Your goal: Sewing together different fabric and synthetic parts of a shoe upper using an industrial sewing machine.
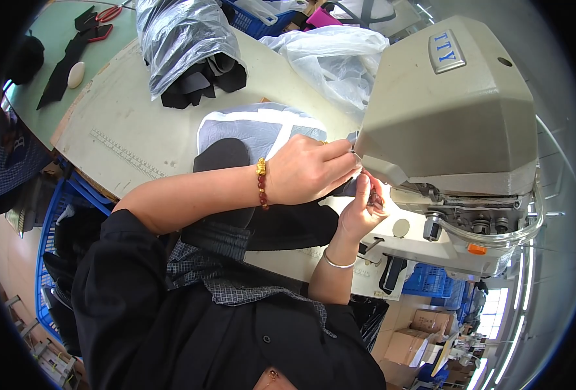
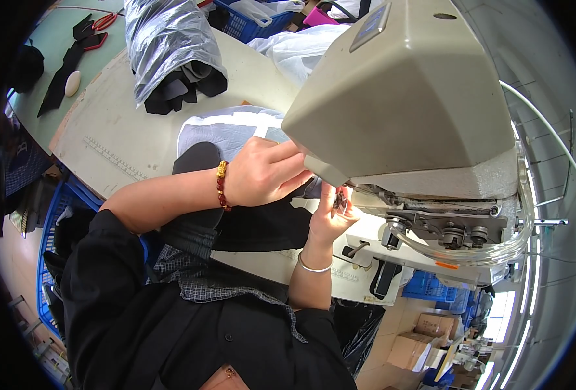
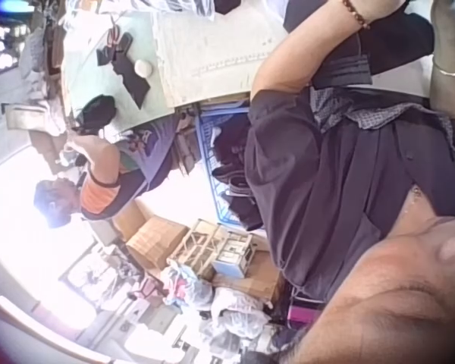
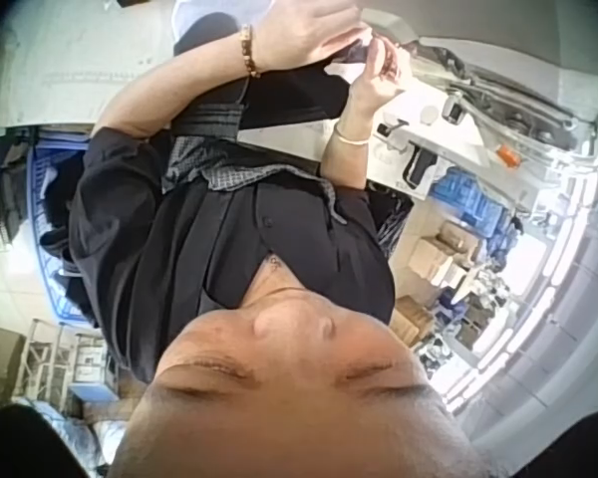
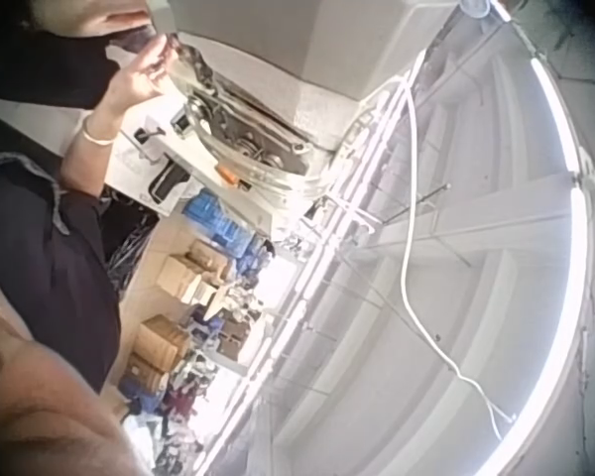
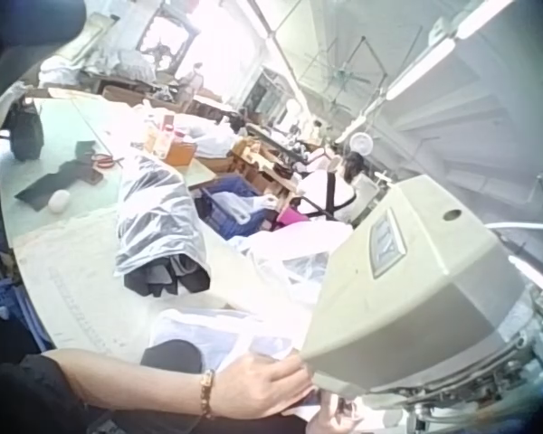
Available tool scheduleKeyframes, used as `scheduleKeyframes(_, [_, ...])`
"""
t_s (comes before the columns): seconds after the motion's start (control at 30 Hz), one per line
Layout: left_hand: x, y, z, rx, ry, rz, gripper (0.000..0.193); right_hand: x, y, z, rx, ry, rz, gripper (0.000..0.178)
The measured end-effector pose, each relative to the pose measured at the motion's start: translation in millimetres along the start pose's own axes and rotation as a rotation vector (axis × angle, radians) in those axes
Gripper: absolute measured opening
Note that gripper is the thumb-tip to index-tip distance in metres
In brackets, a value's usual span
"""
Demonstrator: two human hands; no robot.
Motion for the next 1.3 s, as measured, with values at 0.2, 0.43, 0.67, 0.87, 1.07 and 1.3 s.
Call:
scheduleKeyframes(0.2, [0,-1,1,-0.001,-0.003,0.001,0.015,0,0,0,-0.008,-0.009,-0.008,0.01])
scheduleKeyframes(0.43, [-1,-1,1,-0.016,0.026,0.002,0.016,0,-1,0,-0.04,0.006,-0.011,0.01])
scheduleKeyframes(0.67, [0,-1,1,0.007,-0.005,0.002,0.017,0,0,-1,-0.041,0.023,0.004,0.01])
scheduleKeyframes(0.87, [0,0,2,0.036,-0.002,0.018,0.017,-1,1,-1,-0.032,0.018,0.002,0.009])
scheduleKeyframes(1.07, [-1,-1,2,0.044,-0.031,0.025,0.017,2,0,3,0.013,0.029,-0.019,0.012])
scheduleKeyframes(1.3, [0,-1,3,0.05,-0.039,0.024,0.016,1,-3,11,0.035,0.084,0.061,0.007])
Point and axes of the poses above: each hand's wrist, its own x-axis towards the middle knuckle, its own z-axis out of the palm, y = z × x, the point moved 1 cm from there along x, towards the middle knuckle, and after that the axes turned 5 degrees about -y, right-handed, at the moved point
